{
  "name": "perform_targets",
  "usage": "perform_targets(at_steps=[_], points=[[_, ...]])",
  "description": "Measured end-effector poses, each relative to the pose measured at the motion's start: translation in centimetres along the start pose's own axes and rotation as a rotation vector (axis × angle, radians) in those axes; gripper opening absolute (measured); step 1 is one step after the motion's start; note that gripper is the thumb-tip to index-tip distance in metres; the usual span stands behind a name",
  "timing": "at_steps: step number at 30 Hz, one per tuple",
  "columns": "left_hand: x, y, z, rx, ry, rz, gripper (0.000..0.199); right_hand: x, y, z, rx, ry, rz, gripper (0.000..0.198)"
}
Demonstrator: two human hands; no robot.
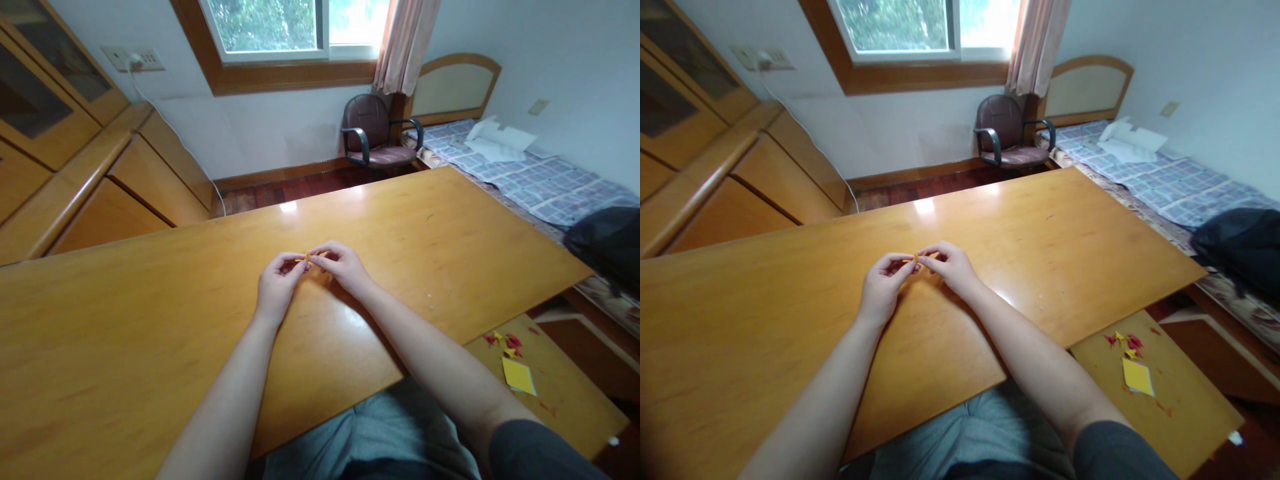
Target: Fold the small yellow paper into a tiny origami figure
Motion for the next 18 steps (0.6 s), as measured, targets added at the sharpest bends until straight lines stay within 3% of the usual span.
perform_targets(at_steps=[18], points=[[0.01,0.02,0.01,-0.010,-0.028,-0.013,0.027,-0.25,0.20,-0.04,-0.018,-0.008,0.006,0.026]])
Point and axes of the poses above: each hand's wrist, its own y-axis towards the middle knuckle, its own z-axis out of the palm, x = y × z, the point moved 2 cm from there along y, towards the middle knuckle, and after that the axes turned 13 degrees about z, right-handed, at the moved point
